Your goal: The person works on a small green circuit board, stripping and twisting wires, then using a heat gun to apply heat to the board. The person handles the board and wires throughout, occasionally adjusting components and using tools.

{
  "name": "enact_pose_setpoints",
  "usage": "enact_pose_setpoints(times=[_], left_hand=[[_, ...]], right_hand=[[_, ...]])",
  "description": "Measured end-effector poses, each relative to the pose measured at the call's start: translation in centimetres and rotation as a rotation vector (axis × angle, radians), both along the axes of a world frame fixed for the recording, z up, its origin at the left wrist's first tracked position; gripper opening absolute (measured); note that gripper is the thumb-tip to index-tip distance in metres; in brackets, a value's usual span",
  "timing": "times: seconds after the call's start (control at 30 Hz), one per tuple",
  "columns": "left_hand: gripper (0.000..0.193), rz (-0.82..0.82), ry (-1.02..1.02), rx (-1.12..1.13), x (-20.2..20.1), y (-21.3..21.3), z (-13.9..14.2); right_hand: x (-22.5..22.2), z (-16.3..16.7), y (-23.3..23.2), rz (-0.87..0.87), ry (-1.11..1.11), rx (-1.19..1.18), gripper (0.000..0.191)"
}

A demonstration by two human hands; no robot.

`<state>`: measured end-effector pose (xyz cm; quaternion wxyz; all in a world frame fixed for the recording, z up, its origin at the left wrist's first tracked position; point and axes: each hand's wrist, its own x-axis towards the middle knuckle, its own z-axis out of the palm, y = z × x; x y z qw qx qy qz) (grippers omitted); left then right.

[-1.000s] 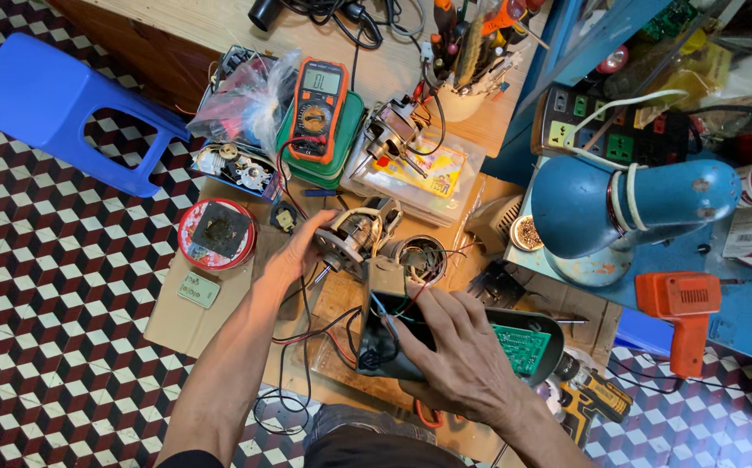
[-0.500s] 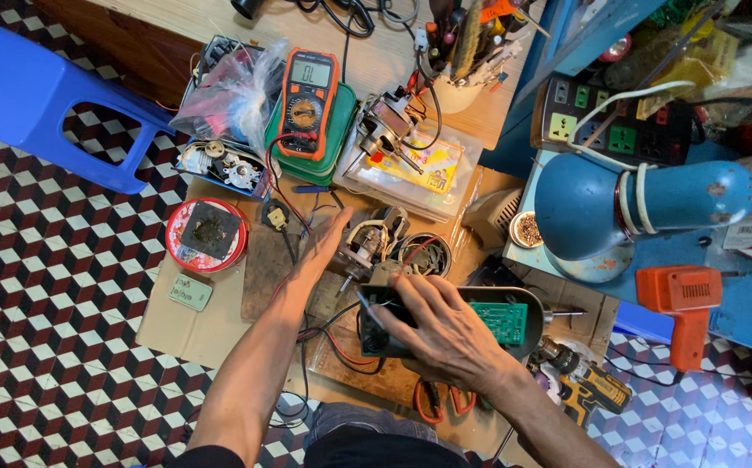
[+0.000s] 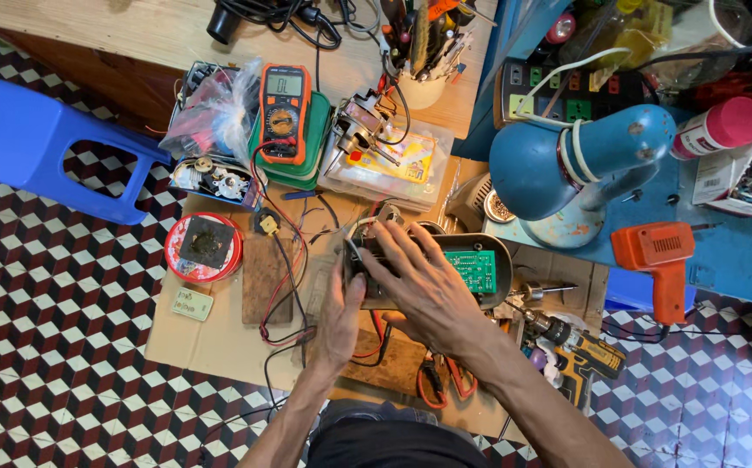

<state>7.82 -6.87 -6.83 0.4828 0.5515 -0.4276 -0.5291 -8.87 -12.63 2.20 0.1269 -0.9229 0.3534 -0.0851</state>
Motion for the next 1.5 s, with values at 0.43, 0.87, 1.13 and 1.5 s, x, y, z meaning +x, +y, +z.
enact_pose_setpoints(times=[0.43, 0.87, 1.13, 1.5], left_hand=[[0.067, 0.205, -0.060, 0.010, -2.6, 1.5, -2.3], [0.069, 0.108, -0.356, -0.123, -13.0, 3.4, -3.6], [0.079, -0.009, -0.166, 0.047, -14.2, 4.5, -2.8], [0.068, 0.027, -0.321, 0.147, -14.0, 0.8, -2.2]], right_hand=[[-7.7, -6.7, 7.3, -1.190, -0.800, 0.498, 0.047], [-20.0, -11.5, -0.3, -0.972, -1.238, 0.833, 0.035], [-22.9, -10.0, -2.8, -0.954, -1.099, 0.917, 0.037], [-23.6, -11.3, 1.6, -0.967, -1.466, 0.911, 0.046]])
